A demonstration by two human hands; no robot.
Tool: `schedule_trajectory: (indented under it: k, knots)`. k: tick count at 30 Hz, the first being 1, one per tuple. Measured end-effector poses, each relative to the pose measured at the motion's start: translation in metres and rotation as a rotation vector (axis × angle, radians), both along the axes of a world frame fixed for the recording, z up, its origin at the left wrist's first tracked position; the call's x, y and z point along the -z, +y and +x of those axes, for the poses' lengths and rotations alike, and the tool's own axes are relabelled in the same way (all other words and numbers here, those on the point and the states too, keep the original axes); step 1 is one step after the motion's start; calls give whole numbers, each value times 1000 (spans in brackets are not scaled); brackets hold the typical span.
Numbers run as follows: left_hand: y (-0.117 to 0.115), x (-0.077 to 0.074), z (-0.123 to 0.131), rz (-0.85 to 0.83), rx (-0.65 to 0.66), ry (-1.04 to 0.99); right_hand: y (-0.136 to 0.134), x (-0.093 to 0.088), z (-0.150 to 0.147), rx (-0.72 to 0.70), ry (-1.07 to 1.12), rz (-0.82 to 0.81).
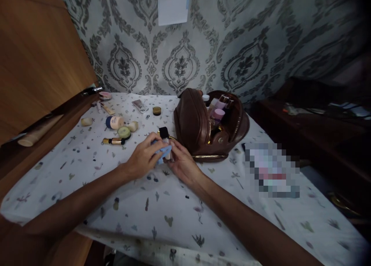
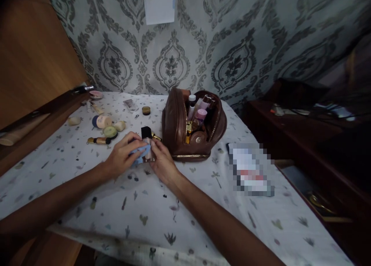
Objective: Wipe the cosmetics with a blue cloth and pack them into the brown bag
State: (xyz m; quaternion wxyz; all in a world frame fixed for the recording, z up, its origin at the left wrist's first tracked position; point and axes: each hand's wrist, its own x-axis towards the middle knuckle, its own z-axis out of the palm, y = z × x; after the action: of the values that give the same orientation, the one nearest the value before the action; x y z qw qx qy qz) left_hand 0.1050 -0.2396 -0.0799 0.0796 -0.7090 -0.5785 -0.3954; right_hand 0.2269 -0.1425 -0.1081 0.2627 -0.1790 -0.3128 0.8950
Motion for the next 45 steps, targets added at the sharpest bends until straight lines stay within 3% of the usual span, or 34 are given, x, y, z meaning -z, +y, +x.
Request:
schedule_trajectory:
  k: [9, 13, 15, 19, 21, 29, 34, 38, 40, 45]
  knots:
    - [-11, 7, 21, -138, 111, 163, 4, -4, 4, -77, -19, 45]
    - [-9, 4, 19, -56, 174, 49, 7, -4, 3, -90, -21, -34]
    - [-6, -2, 11, -2, 88, -75, 6, -3, 3, -84, -6, -55]
    - [2, -11, -9, 64, -252, -240, 1, -2, 3, -102, -37, -18]
    - [5, -11, -17, 77, -297, -243, -1, -2, 2, -90, -46, -11]
    - [-1, -1, 2, -2, -64, -70, 1, -1, 0, -66, 44, -51]
    - [-9, 9, 20, -76, 85, 133, 7, 4, 3, -144, -6, -8]
    - [-7, 7, 18, -43, 189, 22, 9, 1, 4, -194, -15, -23]
    - [-3, 1, 10, -1, 138, -118, 8, -1, 3, -143, 4, -71]
    - [6, -10, -14, 69, -211, -274, 2, -1, 2, -77, -49, -110]
